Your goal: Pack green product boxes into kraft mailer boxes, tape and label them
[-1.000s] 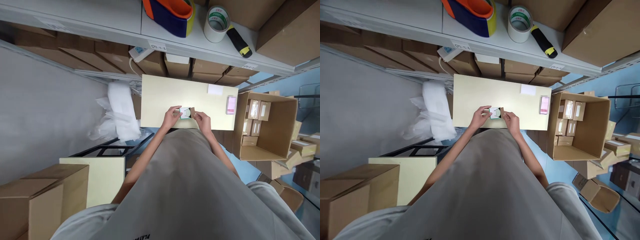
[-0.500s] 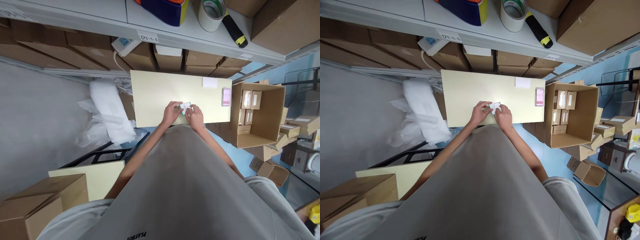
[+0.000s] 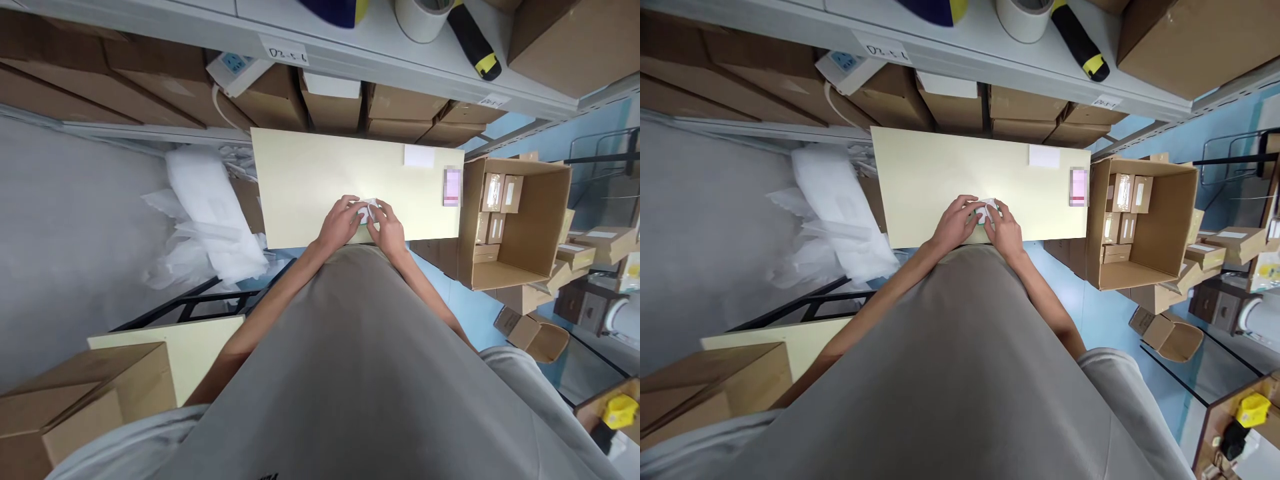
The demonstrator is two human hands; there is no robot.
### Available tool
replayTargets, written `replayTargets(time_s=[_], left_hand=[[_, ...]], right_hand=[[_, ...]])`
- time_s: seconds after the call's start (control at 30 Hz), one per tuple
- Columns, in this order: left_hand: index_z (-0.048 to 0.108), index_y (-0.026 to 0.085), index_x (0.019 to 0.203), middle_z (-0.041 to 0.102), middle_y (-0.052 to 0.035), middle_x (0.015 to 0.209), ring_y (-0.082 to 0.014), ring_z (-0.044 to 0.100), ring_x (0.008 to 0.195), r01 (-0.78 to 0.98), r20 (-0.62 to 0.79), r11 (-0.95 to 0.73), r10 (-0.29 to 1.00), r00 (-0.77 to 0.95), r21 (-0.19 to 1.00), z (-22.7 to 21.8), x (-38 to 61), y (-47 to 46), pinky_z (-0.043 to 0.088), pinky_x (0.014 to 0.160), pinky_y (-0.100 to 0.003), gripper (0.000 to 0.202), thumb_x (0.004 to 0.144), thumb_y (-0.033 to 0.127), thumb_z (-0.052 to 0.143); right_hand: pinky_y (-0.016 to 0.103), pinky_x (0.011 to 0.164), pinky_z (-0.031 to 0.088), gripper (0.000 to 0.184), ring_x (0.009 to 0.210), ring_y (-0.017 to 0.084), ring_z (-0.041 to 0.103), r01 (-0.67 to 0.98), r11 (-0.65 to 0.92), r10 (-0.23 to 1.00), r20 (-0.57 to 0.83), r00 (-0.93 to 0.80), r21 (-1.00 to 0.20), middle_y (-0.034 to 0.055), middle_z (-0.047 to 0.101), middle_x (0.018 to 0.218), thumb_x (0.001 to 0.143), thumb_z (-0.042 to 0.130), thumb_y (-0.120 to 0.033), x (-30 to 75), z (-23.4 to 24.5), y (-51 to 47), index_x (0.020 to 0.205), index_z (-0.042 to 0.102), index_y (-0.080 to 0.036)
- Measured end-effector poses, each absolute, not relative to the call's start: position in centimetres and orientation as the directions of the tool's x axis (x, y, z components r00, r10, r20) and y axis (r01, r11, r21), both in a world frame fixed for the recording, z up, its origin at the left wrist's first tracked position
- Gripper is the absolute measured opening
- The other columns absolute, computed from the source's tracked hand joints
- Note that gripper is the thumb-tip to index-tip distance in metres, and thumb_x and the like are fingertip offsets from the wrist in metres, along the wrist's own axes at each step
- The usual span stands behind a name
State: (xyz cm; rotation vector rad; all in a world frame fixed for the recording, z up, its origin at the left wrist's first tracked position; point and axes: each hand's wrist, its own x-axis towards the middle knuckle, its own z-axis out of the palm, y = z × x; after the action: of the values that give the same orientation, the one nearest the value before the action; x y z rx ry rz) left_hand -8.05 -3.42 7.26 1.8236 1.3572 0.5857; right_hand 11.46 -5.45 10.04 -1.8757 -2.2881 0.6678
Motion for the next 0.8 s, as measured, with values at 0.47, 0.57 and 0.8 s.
replayTargets(time_s=[0.47,0.57,0.8], left_hand=[[0.080,0.026,0.129,0.077,-0.0110,0.138,-0.0281,0.075,0.125,0.652,-0.078,-0.120,0.961,0.266,0.749,8.0,-5.3,-2.2,0.062,0.105,-0.040,0.029,0.108,0.020,0.062],[0.081,0.026,0.120,0.079,-0.0089,0.134,-0.0265,0.076,0.120,0.651,-0.102,-0.070,0.970,0.222,0.756,8.1,-4.7,-1.9,0.062,0.102,-0.039,0.023,0.106,0.019,0.064],[0.078,0.025,0.117,0.081,-0.0089,0.126,-0.0272,0.077,0.105,0.698,-0.154,0.078,0.987,0.047,0.712,8.1,-3.6,-2.0,0.060,0.093,-0.039,0.017,0.102,0.023,0.071]], right_hand=[[0.042,0.095,0.070,0.052,0.128,0.031,0.076,0.920,0.194,0.902,-0.306,-0.304,-0.342,0.0219,0.057,0.168,0.114,0.046,-0.022,12.7,11.6,-3.7,0.164,0.061,-0.019],[0.041,0.093,0.069,0.052,0.123,0.030,0.077,0.915,0.226,0.880,-0.333,-0.339,-0.334,0.0217,0.057,0.167,0.114,0.046,-0.022,13.2,12.3,-3.2,0.163,0.061,-0.019],[0.041,0.093,0.067,0.053,0.113,0.029,0.078,0.899,0.312,0.821,-0.390,-0.417,-0.307,0.0215,0.059,0.163,0.113,0.044,-0.021,14.0,14.1,-1.6,0.164,0.059,-0.019]])
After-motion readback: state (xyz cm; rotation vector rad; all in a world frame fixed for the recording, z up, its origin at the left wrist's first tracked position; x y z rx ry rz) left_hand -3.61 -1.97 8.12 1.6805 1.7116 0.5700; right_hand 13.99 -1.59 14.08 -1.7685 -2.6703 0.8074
